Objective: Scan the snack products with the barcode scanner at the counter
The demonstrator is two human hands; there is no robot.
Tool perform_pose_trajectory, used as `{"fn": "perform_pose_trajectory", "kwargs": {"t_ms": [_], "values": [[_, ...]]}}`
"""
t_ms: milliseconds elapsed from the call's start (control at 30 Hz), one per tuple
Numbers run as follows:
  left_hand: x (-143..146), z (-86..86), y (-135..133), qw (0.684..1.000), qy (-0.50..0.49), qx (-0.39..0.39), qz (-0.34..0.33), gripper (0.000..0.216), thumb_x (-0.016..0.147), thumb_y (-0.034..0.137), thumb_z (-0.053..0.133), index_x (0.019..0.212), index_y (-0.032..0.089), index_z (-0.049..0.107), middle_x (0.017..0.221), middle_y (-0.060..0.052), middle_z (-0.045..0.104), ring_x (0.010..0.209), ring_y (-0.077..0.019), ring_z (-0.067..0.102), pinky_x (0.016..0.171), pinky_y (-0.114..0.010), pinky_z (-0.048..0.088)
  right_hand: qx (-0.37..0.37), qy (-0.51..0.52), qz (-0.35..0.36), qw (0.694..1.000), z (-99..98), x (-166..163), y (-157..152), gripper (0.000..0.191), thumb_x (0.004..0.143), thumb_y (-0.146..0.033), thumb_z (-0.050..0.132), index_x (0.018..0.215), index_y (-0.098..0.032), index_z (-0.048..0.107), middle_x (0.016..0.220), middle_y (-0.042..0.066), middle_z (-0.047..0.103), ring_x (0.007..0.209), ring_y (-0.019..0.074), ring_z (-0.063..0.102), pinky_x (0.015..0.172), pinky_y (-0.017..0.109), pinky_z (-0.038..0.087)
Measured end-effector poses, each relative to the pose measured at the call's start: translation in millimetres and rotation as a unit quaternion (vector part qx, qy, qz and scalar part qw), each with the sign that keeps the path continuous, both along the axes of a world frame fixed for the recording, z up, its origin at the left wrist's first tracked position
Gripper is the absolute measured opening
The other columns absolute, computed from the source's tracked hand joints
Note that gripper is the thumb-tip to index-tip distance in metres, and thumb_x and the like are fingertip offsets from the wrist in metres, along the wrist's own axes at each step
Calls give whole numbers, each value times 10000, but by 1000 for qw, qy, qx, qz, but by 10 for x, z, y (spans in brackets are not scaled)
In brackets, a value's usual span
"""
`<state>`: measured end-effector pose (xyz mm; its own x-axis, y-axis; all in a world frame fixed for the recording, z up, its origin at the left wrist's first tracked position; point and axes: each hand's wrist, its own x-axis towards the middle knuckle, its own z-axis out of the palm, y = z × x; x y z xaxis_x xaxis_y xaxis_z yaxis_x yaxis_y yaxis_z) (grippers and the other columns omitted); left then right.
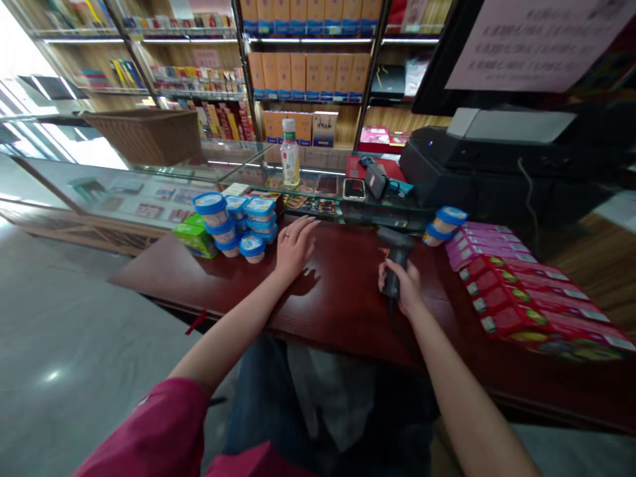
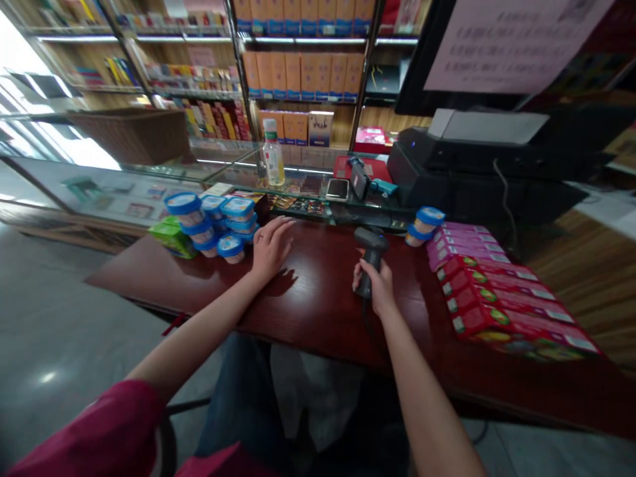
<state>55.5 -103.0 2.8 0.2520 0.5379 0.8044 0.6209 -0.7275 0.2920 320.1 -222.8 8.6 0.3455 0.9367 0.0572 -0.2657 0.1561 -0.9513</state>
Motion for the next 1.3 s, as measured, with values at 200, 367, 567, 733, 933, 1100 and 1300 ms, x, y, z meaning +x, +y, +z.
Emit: {"fn": "perform_pose_trajectory", "kwargs": {"t_ms": [200, 367, 567, 733, 933, 1100, 1300], "values": [[-816, -14, -192, 984, -100, -44, 139, 499, 905, 322, 740, 1387, 267, 622, 1492, -145, 584, 1457, -362, 494, 1252, -526, 312, -3, 23, 78, 997, 31, -428, 44, 483, 726, -449, 809, 1095, -206, 616, 634, -63, 628, 396, 111, 521, 377, 235, 391], [-1216, -129, -226, 979, -84, -102, 155, 556, 805, 292, 839, 1319, 241, 635, 1435, -166, 576, 1411, -392, 506, 1235, -590, 348, -23, 26, 148, 988, 38, -744, 105, 489, 726, -469, 801, 1096, -199, 627, 627, -65, 625, 393, 108, 518, 383, 233, 357], [-1301, -212, -249, 982, -70, -134, 113, 420, 839, 144, 738, 1247, 242, 715, 1430, -142, 636, 1378, -354, 574, 1208, -570, 414, -31, 15, 175, 984, 20, -808, 119, 517, 720, -476, 805, 1118, -191, 636, 643, -53, 638, 411, 121, 535, 408, 255, 388], [-1167, -188, -268, 979, -94, -183, 3, 403, 869, 124, 672, 1246, 249, 739, 1449, -108, 662, 1372, -289, 609, 1199, -503, 472, -41, 40, 171, 983, 15, -646, 140, 468, 719, -475, 780, 1073, -201, 644, 649, -53, 619, 429, 114, 509, 425, 257, 368], [-495, -283, -26, 881, -272, -344, -177, 409, 931, 341, 718, 1326, 242, 680, 1263, -91, 760, 1119, -257, 750, 967, -432, 640, -34, 36, 187, 981, -8, -474, 145, 499, 746, -481, 770, 1137, -200, 641, 666, -65, 593, 420, 93, 458, 436, 254, 341], [113, -313, 388, 859, -316, -351, -198, 348, 908, 326, 752, 1222, 200, 675, 1233, -102, 756, 1128, -253, 747, 987, -422, 633, -28, 36, 161, 986, -43, -468, 129, 487, 759, -497, 769, 1124, -208, 628, 645, -80, 583, 389, 82, 433, 416, 245, 317], [246, -365, 563, 897, -265, -306, -176, 313, 886, 267, 739, 1184, 194, 674, 1246, -97, 753, 1163, -260, 724, 1042, -430, 592, -29, 36, 159, 986, -46, -528, 145, 486, 755, -493, 793, 1107, -210, 614, 611, -95, 573, 362, 80, 439, 375, 233, 303]]}}
